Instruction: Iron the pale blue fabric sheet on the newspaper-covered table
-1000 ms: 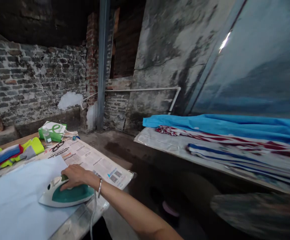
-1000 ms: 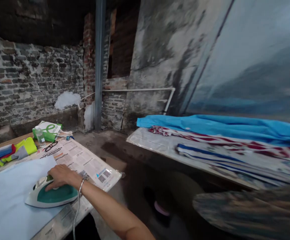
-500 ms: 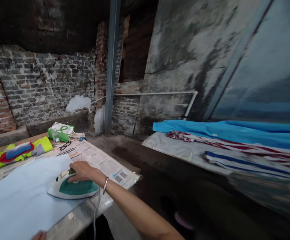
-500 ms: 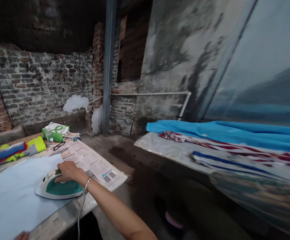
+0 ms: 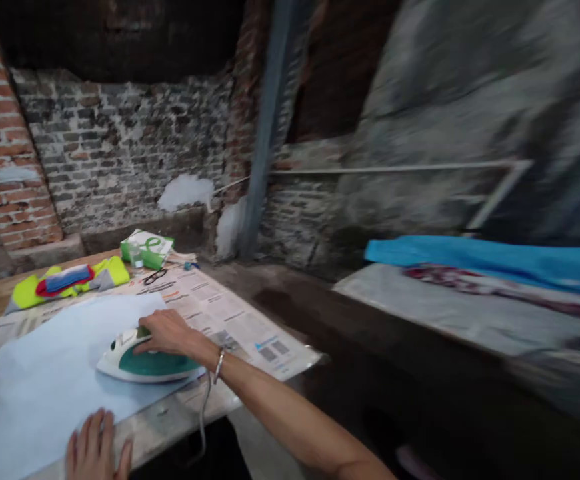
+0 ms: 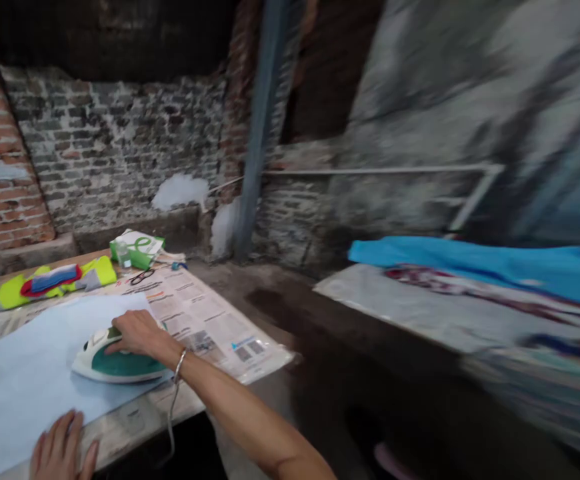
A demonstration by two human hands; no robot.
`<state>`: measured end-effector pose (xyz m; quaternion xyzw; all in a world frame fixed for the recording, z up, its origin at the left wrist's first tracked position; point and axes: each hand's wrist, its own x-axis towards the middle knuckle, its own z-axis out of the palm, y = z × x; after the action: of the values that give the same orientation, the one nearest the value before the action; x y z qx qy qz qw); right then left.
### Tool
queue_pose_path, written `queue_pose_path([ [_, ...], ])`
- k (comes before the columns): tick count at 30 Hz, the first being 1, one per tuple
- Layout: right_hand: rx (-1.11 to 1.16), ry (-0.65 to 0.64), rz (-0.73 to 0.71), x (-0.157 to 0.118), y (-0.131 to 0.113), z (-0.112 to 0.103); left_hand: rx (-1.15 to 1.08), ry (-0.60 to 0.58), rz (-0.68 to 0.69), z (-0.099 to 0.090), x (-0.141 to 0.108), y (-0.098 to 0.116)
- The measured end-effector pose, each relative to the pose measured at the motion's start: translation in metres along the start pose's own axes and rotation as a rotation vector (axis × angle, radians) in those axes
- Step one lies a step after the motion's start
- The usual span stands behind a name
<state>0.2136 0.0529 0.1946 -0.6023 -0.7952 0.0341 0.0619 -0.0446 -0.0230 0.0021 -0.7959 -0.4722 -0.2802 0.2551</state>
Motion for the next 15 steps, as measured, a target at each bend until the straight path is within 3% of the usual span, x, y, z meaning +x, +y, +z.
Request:
queue_pose_path([
  [1,0.009,0.0,0.007,0.003,-0.006,0.005,0.006,0.001,0.041,-0.007,0.001,0.003],
  [8,-0.008,-0.025,0.036,0.013,-0.029,0.04,0.002,-0.026,-0.092,-0.031,0.005,0.023],
  [11,-0.035,-0.018,0.079,0.014,-0.017,0.039,-0.004,-0.008,-0.128,-0.032,0.002,0.025],
  [15,-0.056,-0.01,0.282,0.018,0.014,0.035,-0.018,0.012,-0.121,-0.03,-0.002,0.024],
])
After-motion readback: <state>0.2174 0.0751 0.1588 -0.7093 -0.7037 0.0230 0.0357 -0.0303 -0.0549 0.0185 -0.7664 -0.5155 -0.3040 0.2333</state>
